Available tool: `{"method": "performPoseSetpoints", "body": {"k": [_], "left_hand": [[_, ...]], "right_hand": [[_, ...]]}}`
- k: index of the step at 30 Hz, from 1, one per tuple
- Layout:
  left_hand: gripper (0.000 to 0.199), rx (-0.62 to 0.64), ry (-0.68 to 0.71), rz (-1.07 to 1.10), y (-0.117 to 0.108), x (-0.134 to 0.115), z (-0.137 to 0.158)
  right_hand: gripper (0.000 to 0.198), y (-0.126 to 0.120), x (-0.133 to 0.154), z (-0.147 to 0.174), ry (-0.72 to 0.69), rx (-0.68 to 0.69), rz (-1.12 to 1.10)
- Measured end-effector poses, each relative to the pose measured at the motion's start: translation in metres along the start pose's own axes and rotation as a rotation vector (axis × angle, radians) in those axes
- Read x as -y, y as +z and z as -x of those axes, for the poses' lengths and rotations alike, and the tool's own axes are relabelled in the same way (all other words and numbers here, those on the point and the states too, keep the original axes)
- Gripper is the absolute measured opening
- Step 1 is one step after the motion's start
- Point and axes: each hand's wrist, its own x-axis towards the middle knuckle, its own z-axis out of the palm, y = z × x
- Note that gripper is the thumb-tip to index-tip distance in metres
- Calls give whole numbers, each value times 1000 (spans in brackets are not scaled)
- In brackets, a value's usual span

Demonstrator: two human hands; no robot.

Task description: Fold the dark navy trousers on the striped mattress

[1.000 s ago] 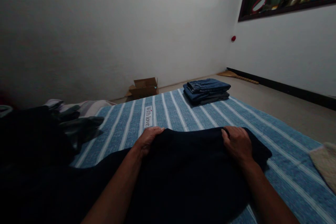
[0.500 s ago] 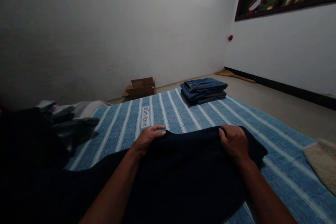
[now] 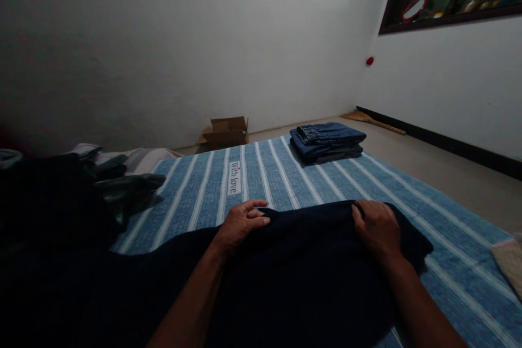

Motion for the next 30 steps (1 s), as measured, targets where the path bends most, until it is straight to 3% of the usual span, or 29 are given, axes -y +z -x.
{"method": "performPoseSetpoints", "body": {"k": [7, 13, 16, 19, 21, 25, 30], "left_hand": [[35, -17, 76, -43, 2, -2, 3], [38, -30, 86, -92, 3, -1, 3], [40, -42, 82, -117, 3, -1, 3], [42, -36, 79, -157, 3, -1, 2], [44, -22, 78, -162, 3, 1, 1], [45, 24, 76, -127, 1, 2, 2], [45, 50, 78, -131, 1, 4, 3]], "right_hand": [[34, 0, -3, 0, -13, 54, 15], [32, -9, -2, -3, 4, 132, -7], [29, -29, 12, -8, -82, 109, 17], [27, -49, 49, -17, -222, 61, -62], [25, -52, 81, -26, -316, 163, -297], [28, -30, 130, -45, -386, 558, -594], [34, -1, 141, -57, -325, 854, -732]]}}
